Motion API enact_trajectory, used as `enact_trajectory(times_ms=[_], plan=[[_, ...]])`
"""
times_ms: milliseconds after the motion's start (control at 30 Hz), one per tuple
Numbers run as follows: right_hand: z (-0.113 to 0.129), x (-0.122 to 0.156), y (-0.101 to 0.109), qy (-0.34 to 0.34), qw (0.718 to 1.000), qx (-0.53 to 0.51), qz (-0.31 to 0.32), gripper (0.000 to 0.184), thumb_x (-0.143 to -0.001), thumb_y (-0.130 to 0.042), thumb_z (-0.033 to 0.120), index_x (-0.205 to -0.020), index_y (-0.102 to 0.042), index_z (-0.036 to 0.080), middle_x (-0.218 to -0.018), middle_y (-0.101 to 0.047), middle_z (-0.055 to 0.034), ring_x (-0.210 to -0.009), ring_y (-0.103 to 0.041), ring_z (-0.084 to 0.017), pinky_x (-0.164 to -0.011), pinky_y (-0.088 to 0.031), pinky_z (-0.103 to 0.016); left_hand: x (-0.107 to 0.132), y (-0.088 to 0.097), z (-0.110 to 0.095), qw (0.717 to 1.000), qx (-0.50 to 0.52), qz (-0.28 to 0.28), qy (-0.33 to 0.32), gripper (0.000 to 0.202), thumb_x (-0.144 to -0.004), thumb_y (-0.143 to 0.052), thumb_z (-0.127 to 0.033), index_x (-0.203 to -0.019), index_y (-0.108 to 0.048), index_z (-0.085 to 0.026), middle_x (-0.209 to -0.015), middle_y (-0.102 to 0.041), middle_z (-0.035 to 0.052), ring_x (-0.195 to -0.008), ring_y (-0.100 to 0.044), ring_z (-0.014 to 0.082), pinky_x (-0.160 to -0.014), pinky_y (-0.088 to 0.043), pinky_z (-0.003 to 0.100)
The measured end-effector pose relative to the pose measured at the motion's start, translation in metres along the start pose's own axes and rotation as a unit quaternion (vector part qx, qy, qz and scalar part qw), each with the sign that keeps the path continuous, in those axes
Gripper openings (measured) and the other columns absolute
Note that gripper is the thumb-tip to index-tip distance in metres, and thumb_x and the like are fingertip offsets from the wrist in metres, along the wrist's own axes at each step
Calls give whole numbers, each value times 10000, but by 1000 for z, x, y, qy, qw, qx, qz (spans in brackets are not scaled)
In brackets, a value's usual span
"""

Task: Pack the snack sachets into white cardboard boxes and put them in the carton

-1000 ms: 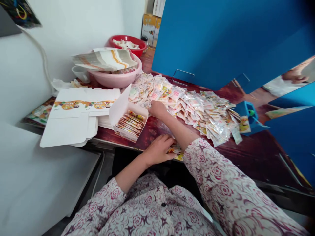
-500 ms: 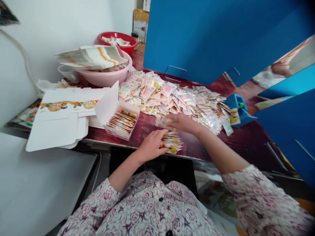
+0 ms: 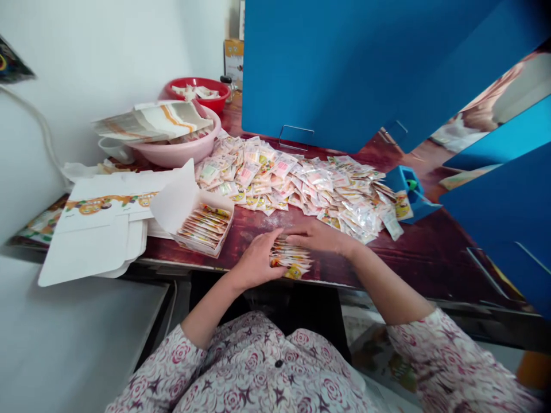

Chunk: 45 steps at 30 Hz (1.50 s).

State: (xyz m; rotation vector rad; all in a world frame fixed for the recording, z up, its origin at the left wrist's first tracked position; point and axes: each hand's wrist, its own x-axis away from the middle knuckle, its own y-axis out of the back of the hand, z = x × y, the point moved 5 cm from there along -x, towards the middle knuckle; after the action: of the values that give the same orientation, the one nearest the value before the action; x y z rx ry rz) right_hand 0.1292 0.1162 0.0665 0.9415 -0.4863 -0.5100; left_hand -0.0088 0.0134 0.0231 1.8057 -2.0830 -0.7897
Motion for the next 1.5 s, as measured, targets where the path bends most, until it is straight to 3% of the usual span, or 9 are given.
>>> enact_trajectory(times_ms=[267, 400, 600, 800, 933, 1100, 1233, 1400, 1500], plan=[[-24, -95, 79, -96, 950, -3, -297, 350, -945, -500, 280, -1165, -742, 155, -1173, -750, -81, -1088, -682, -235, -969, -493, -332, 2, 2, -4, 1000, 3, -12, -6, 690, -695, -748, -221, -1333, -488, -183, -1360, -594, 142, -1280, -556, 319, -1120, -435, 541], [-26, -148, 92, -114, 956, 142, -230, 498, -956, -505, 224, -1441, -530, 112, -1516, -512, -158, -1393, -490, -268, -1149, -368, -388, 2, 1, -1, 1000, 5, -22, 3, 745, -691, -748, -239, -1377, -459, -207, -1380, -587, 131, -1295, -553, 319, -1126, -440, 547], [-36, -167, 98, -131, 961, 192, -147, 626, -859, -692, 236, -1440, -518, 79, -1430, -567, -238, -1307, -559, -338, -1050, -453, -396, 2, -1, 2, 1000, 2, -21, 8, 808, -687, -759, -241, -1420, -421, -212, -1433, -556, 145, -1342, -522, 333, -1152, -411, 577], [-40, -136, 105, -155, 953, 177, -191, 383, -871, -688, 317, -1201, -690, 122, -1273, -663, -186, -1132, -637, -292, -956, -471, -357, 2, 0, 2, 1000, 7, -15, 23, 808, -696, -765, -246, -1426, -420, -203, -1431, -556, 145, -1338, -527, 324, -1140, -425, 553], [-35, -79, 67, -96, 959, 10, -267, 318, -855, -670, 400, -1024, -724, 135, -1014, -731, -100, -904, -651, -216, -813, -488, -303, 2, 1, 0, 1000, 9, -13, 13, 819, -707, -774, -244, -1438, -407, -214, -1443, -544, 148, -1349, -515, 331, -1145, -408, 554], [-23, -15, -6, -28, 987, -145, -57, 327, -909, -528, 460, -920, -746, 216, -872, -733, -9, -832, -638, -182, -769, -488, -288, 2, 1, -1, 999, 24, -11, -20, 806, -732, -752, -215, -1446, -380, -240, -1440, -525, 137, -1347, -511, 308, -1159, -393, 533], [-4, 12, -10, -12, 998, -58, 1, 490, -981, -381, 533, -913, -733, 198, -895, -727, -52, -829, -639, -196, -764, -476, -304, 5, 2, 0, 999, -5, -37, -11, 797, -736, -754, -214, -1438, -378, -245, -1440, -465, 131, -1374, -475, 297, -1180, -379, 507], [35, 25, -21, -29, 987, 155, 10, 797, -741, -734, 570, -1387, -531, 150, -1300, -633, -183, -1106, -624, -346, -929, -484, -418, 6, 2, 1, 999, -9, -32, -5, 751, -774, -749, -250, -1436, -395, -229, -1439, -455, 131, -1367, -483, 298, -1162, -407, 479], [44, 28, -35, -52, 978, 201, -1, 840, -747, -722, 486, -1423, -456, 64, -1320, -602, -243, -1143, -608, -387, -964, -480, -468, 4, 1, 4, 999, 7, -35, 1, 759, -766, -754, -243, -1437, -400, -234, -1429, -484, 131, -1354, -500, 303, -1157, -408, 492]])
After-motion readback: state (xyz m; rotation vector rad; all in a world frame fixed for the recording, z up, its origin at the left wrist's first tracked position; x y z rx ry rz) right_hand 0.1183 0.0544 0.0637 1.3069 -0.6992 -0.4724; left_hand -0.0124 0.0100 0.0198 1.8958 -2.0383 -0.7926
